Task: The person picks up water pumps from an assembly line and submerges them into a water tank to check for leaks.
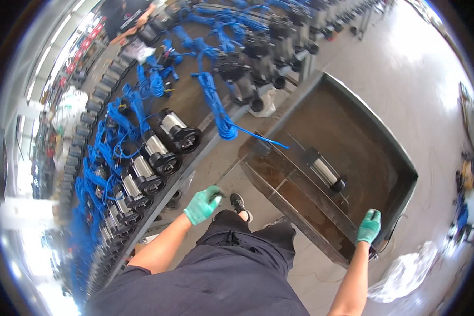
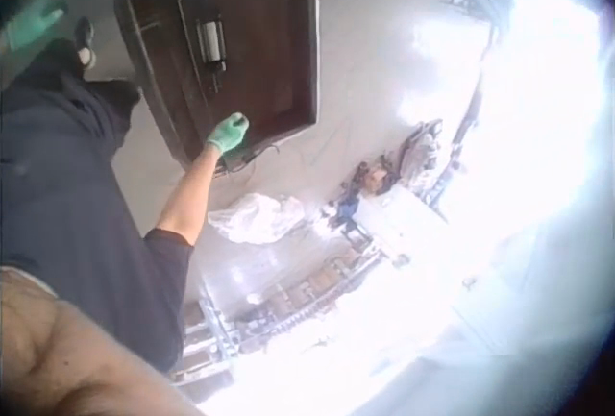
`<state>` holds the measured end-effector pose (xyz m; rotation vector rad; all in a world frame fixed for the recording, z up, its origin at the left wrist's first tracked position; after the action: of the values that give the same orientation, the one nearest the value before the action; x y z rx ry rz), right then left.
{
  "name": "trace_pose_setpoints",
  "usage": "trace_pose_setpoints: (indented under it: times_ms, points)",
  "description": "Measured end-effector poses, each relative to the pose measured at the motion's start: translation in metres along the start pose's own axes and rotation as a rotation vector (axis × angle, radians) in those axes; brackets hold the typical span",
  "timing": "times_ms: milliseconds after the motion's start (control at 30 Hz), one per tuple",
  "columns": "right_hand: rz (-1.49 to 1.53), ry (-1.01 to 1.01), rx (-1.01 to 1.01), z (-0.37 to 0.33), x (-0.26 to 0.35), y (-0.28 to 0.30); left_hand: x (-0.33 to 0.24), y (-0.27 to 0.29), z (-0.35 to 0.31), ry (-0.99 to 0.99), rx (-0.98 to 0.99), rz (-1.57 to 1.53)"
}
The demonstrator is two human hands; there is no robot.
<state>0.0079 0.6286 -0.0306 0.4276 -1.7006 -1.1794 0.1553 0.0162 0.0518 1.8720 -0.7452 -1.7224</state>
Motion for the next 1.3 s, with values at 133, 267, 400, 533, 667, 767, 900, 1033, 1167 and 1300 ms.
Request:
trace_pose_setpoints:
  times_ms: [133,267,400,533,667,767,900,1033,1167,1300]
  points:
    - [0.224,0.362,0.211,-0.079,0.234,-0.039,0.076,0.045,-0.080,0.215,-0.198,-0.140]
    - [0.263,0.717,0.387,-0.165,0.406,-0.119,0.128,0.068,-0.141,0.315,-0.348,-0.199]
    - [0.043,0.840,0.542,-0.223,0.517,-0.209,0.156,0.089,-0.193,0.429,-0.351,-0.252]
    - [-0.434,0.969,0.319,-0.233,0.579,-0.273,0.186,0.092,-0.259,0.551,-0.420,-0.268]
    - [-0.699,0.842,0.489,-0.244,0.612,-0.299,0.176,0.096,-0.322,0.761,-0.561,-0.277]
    - [-0.527,0.855,0.613,-0.193,0.591,-0.357,0.178,0.086,-0.353,0.880,-0.585,-0.242]
    - [-0.138,0.507,1.070,-0.185,0.594,-0.361,0.174,0.055,-0.399,1.020,-0.762,-0.298]
    - [0.227,0.604,1.259,-0.160,0.604,-0.315,0.166,0.017,-0.432,1.138,-0.941,-0.415]
    - [0.223,0.978,1.177,-0.213,0.625,-0.254,0.158,-0.007,-0.437,1.194,-1.043,-0.555]
    - [-0.112,1.595,0.777,-0.311,0.654,-0.221,0.151,-0.020,-0.429,1.259,-0.961,-0.590]
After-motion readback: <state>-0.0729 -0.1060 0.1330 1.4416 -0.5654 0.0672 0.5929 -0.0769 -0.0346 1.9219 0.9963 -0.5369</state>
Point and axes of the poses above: each hand's wrist, its own z-axis towards the middle knuckle, its own y-axis out of the back of the hand, x = y × z, the point moved 7 cm from there along z, towards the middle knuckle, and after that the axes turned 10 degrees about -y, right-handed, at the moved point
